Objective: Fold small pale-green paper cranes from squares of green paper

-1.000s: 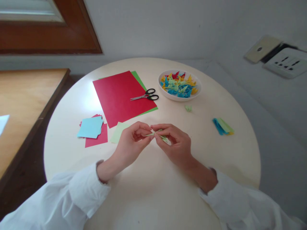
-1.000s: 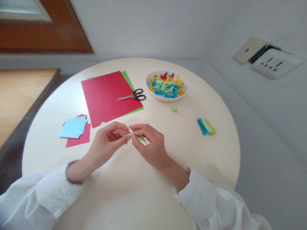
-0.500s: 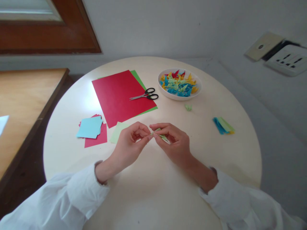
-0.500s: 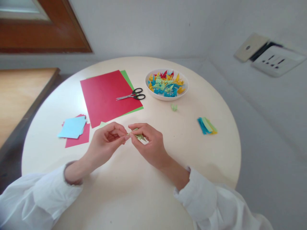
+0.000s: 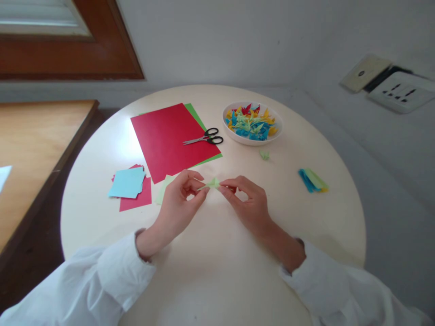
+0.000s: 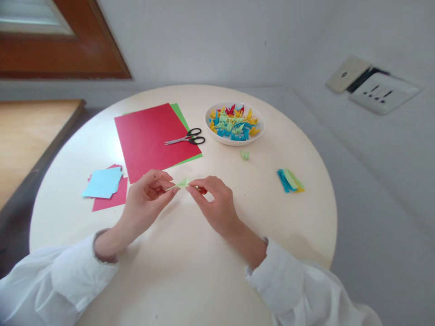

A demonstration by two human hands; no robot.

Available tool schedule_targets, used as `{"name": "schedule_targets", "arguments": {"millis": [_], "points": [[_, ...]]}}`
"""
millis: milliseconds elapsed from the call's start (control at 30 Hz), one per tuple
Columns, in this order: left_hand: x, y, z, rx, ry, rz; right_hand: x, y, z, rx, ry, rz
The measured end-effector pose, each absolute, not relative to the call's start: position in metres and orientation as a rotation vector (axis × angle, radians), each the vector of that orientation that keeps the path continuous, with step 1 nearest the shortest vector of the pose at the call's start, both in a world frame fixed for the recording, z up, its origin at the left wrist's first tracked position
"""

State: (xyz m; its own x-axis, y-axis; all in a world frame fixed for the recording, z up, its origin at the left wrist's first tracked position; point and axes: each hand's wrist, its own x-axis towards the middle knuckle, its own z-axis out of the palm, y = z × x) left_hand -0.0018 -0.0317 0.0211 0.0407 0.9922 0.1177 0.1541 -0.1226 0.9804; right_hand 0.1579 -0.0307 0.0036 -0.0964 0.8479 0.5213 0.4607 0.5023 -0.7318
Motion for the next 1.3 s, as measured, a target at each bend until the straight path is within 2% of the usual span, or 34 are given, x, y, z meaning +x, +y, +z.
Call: {"name": "schedule_targets", "arguments": {"millis": [167,400,700,1300], "points": [[-0.006,-0.031,0.018,1.651,1.349,1.147,0.158,-0.03,0.001,-1.096,-1.708,0.533],[-0.011,-0.028,0.013,1.627,1.061,1.064,0.157,-0.03,0.001,-1.007,-1.675,0.666],[-0.014,-0.03,0.01,1.777,1.082,1.121,0.156,-0.032,0.001,-1.076,-1.531,0.827],[-0.002,-0.035,0.014,1.56,1.139,1.226,0.146,-0.036,0.011,-1.108,-1.316,1.088]]}}
